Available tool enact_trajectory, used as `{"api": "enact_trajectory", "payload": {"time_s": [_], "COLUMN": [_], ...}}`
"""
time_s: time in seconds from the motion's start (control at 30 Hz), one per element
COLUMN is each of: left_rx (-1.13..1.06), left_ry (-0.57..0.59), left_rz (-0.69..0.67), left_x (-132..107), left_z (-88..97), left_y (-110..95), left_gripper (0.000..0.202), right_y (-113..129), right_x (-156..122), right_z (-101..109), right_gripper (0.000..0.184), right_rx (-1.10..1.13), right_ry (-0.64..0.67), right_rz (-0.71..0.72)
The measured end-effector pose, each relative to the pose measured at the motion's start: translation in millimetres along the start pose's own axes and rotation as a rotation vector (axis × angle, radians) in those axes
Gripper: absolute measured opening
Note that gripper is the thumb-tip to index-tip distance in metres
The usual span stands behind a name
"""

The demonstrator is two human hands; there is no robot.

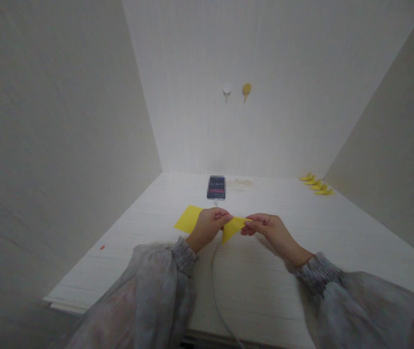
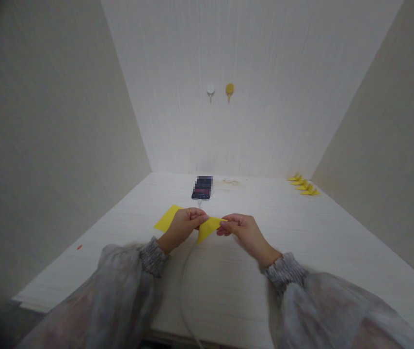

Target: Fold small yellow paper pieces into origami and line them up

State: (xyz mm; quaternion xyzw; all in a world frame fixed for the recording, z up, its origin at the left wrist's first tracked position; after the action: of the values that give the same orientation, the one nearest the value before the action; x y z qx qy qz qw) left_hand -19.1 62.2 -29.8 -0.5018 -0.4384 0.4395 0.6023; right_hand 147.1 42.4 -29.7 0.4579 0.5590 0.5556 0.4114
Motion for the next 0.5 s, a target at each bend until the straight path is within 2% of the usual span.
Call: {"api": "enact_trajectory", "payload": {"time_s": [0.5], "left_rx": [0.033], "left_ry": [-0.012], "left_rz": [-0.007], "left_x": [-2.0], "left_z": [-0.7], "left_y": [-7.1], "left_gripper": [0.022], "right_y": [3.4], "right_x": [-1.9], "right_z": [0.0], "right_gripper": [0.029], "right_rx": [-0.113], "right_ry": [-0.064], "right_rz": [0.049]}}
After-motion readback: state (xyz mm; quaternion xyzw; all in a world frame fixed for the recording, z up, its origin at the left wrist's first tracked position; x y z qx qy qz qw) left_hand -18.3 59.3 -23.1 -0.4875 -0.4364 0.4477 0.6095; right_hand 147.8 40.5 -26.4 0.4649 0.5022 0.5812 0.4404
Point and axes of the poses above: each hand's wrist, its own x-axis towards the middle knuckle, its own z-axis out of the back of the hand, y = z × x, the point moved 3 cm from there along x, towards the middle knuckle, and after that the axes turned 3 degrees about x, right-handed, at the moved point
